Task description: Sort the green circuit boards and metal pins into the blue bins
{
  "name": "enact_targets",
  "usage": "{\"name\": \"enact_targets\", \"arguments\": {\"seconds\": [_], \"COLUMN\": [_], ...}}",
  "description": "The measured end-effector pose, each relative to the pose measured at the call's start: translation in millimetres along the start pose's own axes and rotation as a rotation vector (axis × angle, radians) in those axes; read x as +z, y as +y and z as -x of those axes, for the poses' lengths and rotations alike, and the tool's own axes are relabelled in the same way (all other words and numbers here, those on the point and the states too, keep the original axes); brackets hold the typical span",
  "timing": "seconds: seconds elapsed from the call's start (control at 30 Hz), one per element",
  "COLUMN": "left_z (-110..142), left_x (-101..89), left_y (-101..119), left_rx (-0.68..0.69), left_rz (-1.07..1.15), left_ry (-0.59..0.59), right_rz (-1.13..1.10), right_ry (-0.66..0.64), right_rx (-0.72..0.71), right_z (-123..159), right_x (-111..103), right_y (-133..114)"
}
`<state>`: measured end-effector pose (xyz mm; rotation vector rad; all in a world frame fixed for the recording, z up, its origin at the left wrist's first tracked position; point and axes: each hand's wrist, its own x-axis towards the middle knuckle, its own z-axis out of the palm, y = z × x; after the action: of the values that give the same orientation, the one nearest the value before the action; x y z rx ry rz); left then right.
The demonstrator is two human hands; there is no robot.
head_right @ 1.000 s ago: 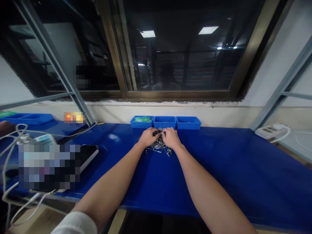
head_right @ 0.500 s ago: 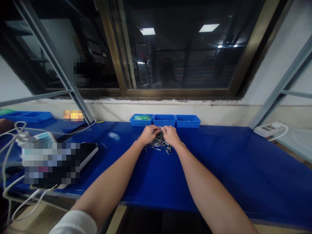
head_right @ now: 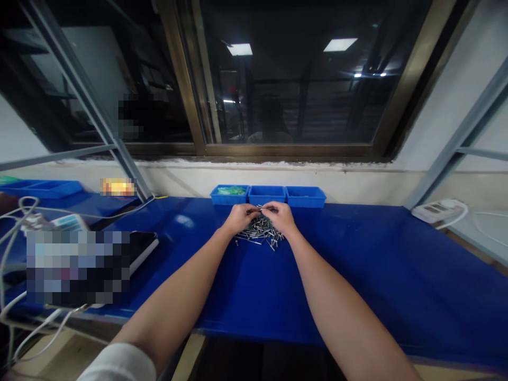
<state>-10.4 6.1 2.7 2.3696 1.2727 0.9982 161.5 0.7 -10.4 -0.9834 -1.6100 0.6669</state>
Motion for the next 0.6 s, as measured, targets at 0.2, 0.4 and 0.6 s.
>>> {"name": "enact_targets", "arguments": {"seconds": [0.2,0.4,0.6], "left_z": [-1,-1,-2], "left_x": [-1.9,-1.9,3.4], "left_y": [-1,-12,-22], "left_rx": [-0.006,-0.104,-0.174], "left_rz": [-0.034,-0.153,-0.099], "left_ry": [-0.028,0.183,0.232], "right_rz": [0.023,0.375,0.577], "right_ry": [-0.02,0.224,0.456], "right_rx": [-0.015,-0.083,-0.025], "right_z": [2,4,-2], "right_x": [-2,-18,-40], "right_y": [0,5,17]}}
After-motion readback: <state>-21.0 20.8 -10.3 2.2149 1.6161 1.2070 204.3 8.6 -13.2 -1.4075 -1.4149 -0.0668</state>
